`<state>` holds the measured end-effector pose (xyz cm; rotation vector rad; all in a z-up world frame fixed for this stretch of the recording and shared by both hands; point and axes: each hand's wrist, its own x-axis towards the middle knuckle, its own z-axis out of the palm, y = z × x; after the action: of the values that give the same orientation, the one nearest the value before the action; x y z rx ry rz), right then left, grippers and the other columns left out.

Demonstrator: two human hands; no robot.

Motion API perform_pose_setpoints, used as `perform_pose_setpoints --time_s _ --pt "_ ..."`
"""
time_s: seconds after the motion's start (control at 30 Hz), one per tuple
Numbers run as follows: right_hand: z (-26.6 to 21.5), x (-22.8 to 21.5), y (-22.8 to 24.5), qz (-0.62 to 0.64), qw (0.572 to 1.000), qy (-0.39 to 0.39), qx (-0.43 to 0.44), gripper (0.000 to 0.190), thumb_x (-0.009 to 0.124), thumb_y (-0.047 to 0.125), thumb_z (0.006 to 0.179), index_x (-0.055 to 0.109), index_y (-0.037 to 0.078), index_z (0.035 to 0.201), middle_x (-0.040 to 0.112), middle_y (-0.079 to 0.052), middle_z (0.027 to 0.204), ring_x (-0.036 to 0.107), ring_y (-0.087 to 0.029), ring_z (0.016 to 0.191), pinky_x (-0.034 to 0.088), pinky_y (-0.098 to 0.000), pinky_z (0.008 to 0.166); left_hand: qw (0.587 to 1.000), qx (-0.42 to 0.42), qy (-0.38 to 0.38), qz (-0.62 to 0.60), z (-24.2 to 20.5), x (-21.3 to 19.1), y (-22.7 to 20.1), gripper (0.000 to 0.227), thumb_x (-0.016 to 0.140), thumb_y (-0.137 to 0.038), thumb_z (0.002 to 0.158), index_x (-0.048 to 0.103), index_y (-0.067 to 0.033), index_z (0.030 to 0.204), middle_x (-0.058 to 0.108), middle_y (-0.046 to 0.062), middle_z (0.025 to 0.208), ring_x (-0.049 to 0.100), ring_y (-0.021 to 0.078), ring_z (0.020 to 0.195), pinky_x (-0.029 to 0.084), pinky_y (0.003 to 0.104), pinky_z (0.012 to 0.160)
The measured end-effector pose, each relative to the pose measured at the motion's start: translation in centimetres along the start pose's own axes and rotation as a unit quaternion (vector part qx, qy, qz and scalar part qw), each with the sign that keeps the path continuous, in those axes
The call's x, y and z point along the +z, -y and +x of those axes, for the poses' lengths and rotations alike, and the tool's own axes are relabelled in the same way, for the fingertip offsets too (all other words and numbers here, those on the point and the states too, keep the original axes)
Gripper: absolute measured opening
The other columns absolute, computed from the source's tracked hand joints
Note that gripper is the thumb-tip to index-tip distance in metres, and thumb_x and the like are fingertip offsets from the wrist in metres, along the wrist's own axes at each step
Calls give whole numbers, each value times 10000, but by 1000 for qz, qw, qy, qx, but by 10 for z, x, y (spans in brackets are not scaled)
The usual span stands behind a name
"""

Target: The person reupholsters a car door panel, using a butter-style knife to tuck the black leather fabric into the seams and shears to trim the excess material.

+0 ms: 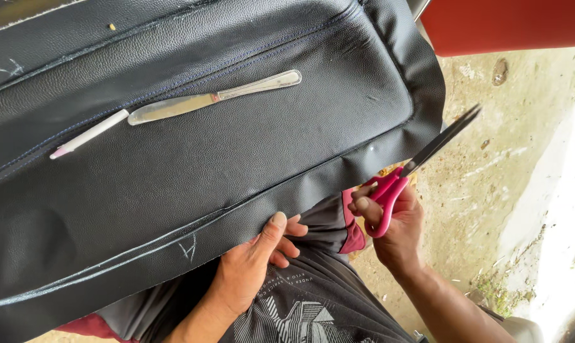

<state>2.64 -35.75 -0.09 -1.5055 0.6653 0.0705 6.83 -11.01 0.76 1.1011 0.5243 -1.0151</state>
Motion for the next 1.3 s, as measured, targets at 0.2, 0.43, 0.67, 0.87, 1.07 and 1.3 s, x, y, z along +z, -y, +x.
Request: perform_pose_setpoints --time_s 0.2,0.43,0.67,0.87,1.07,1.3 --pt "4 9 0 46 999 -13 21 364 731 17 875 541 35 1185 695 -103 917 702 -181 811 595 -316 770 998 39 -13 38 0 -1 6 451 532 -372 998 770 -10 1121 824 74 1019 708 124 770 591 271 637" --pt "-4 -8 4 -108 994 18 -7 215 700 7 942 598 -11 1131 714 -137 1015 715 -203 877 607 -342 795 996 77 38 2 1 -5 14 439 531 -389 1018 725 -33 1186 776 46 1195 699 127 916 591 262 720" --pt "-8 -17 1 -86 996 35 -9 260 731 49 933 591 1 1147 720 -99 1031 726 -179 876 609 -327 817 993 100 32 43 1 -5 16 429 545 -387 1018 732 -31 1168 788 73 1110 760 159 1005 647 288 724" --pt "-6 -60 1 -143 969 199 32 356 836 112 821 631 25 1099 722 -59 945 675 -119 812 564 -275 704 993 101 58 29 1 -8 22 422 542 -375 1028 736 -33 1183 783 70 1128 753 171 1046 639 290 762" --pt "0 -82 11 -210 919 326 76 328 883 124 769 649 32 980 757 -85 874 716 -152 819 587 -331 725 996 63 52 24 1 -8 19 439 550 -381 1012 726 -42 1230 789 64 1176 755 151 1059 639 278 776" --pt "37 -52 16 -44 994 5 -101 298 816 149 954 635 53 1171 707 -78 964 719 -158 853 615 -330 833 989 18 131 67 -4 -2 0 442 615 -328 974 668 -41 1305 768 87 1186 710 165 989 589 322 850"
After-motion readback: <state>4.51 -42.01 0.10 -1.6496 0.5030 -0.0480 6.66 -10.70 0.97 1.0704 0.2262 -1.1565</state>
